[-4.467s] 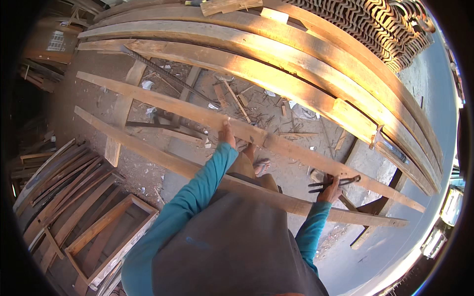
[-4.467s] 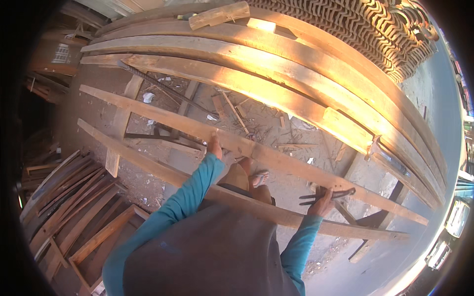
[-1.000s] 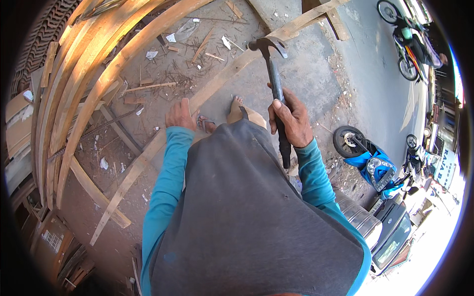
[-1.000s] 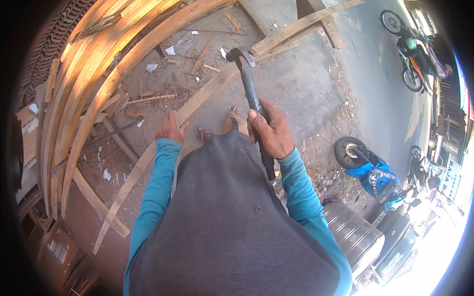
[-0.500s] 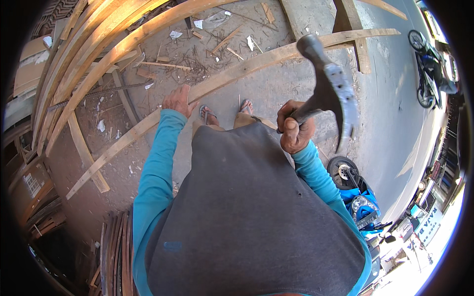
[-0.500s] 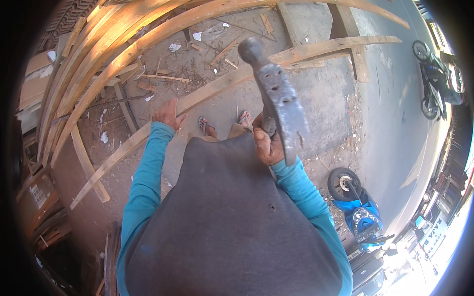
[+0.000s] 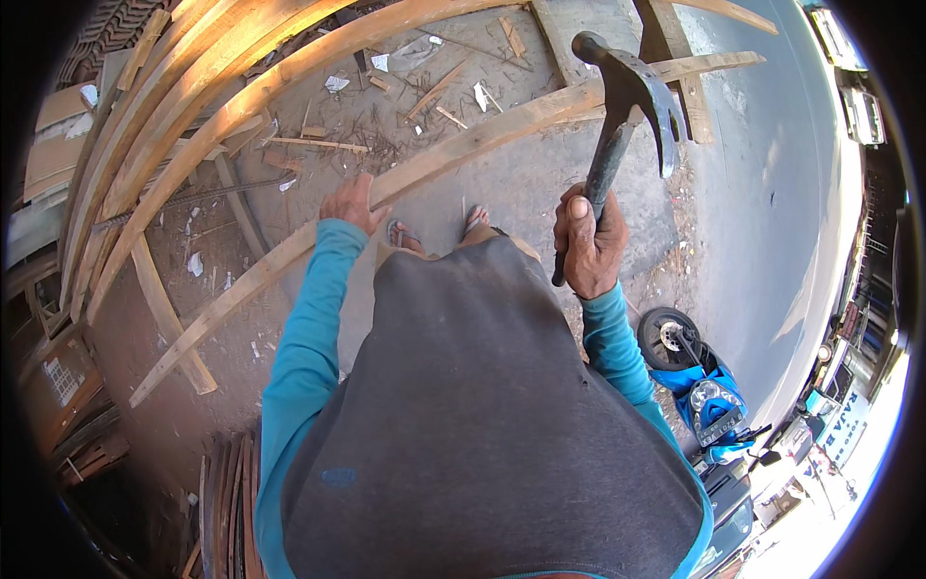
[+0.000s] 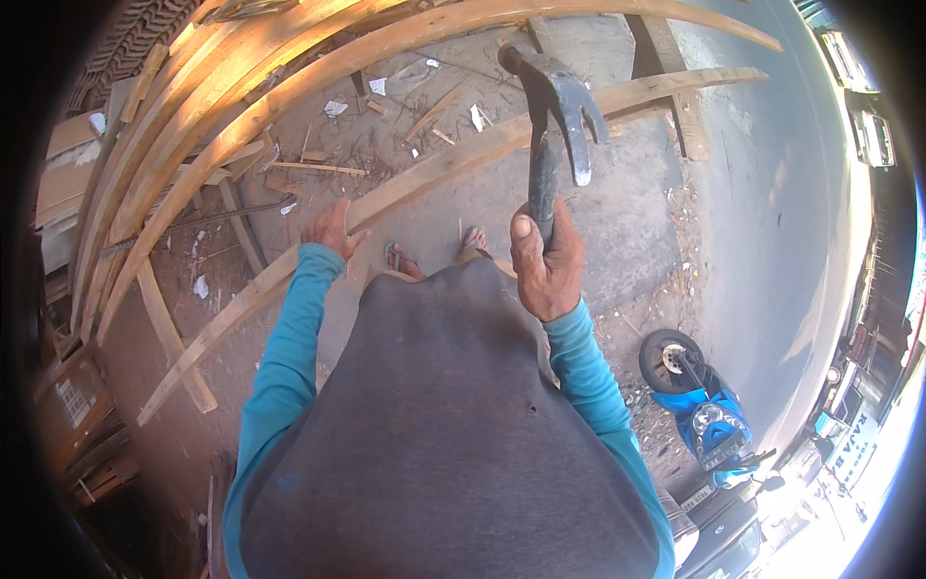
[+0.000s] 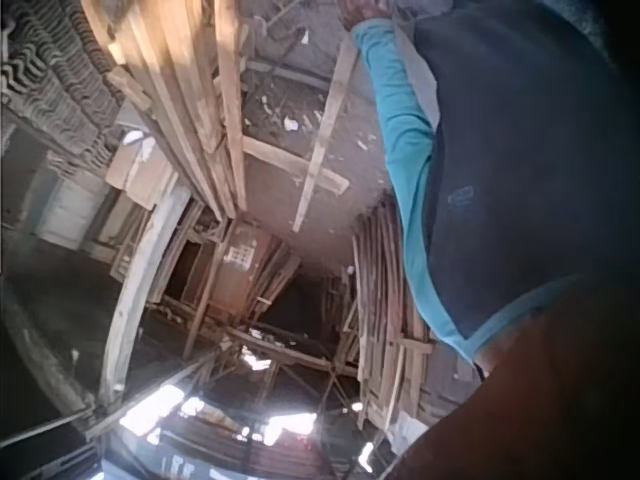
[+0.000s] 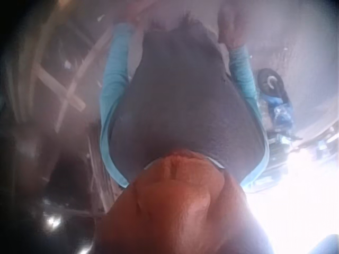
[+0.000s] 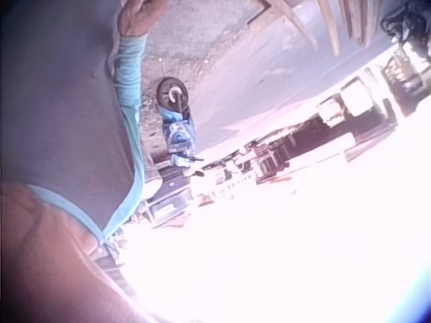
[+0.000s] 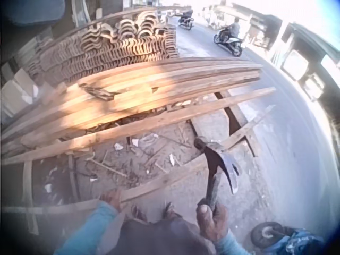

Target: The person uses pliers to pull nails out of a wooden beam and uses a hammer to knock out other nails from another piece of wood.

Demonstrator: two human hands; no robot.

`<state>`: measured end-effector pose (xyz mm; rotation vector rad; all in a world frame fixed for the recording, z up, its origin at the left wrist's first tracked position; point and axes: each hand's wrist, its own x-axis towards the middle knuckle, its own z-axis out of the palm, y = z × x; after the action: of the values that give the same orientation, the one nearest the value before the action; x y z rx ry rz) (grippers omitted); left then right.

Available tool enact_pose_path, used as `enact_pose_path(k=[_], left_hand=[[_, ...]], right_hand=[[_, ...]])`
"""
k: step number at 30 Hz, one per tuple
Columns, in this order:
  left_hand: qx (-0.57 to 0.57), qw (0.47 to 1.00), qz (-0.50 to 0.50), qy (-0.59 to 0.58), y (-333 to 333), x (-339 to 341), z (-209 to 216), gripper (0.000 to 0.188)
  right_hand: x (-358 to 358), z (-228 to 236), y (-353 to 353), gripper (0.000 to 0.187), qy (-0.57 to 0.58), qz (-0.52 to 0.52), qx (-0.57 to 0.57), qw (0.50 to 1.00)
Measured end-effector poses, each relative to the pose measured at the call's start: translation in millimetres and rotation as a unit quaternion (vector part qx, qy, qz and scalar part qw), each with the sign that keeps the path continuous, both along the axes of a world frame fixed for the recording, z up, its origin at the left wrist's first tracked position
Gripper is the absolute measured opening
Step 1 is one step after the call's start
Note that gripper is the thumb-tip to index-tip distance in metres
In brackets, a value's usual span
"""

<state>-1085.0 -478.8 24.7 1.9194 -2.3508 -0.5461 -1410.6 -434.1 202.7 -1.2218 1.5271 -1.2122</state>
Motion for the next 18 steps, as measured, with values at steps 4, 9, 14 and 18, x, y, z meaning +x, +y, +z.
enact_pose_path(k=[4,9,14,18], left_hand=[[0.083,0.996,0.019,-0.001,-26,4,17,0.063],[0.219,0.975,0.026,0.023,-68,29,0,0.102],[0.219,0.972,0.010,0.081,-109,29,-35,0.101],[0.331,0.939,-0.033,0.088,-130,37,-66,0.103]], right_hand=[[5,-18,10,0.040,0.046,-0.055,0.023,0.997],[4,-37,37,0.038,0.012,-0.098,0.162,0.982],[-3,-36,59,0.043,0.022,-0.147,0.241,0.959],[-10,-31,54,0.041,-0.009,-0.163,0.255,0.953]])
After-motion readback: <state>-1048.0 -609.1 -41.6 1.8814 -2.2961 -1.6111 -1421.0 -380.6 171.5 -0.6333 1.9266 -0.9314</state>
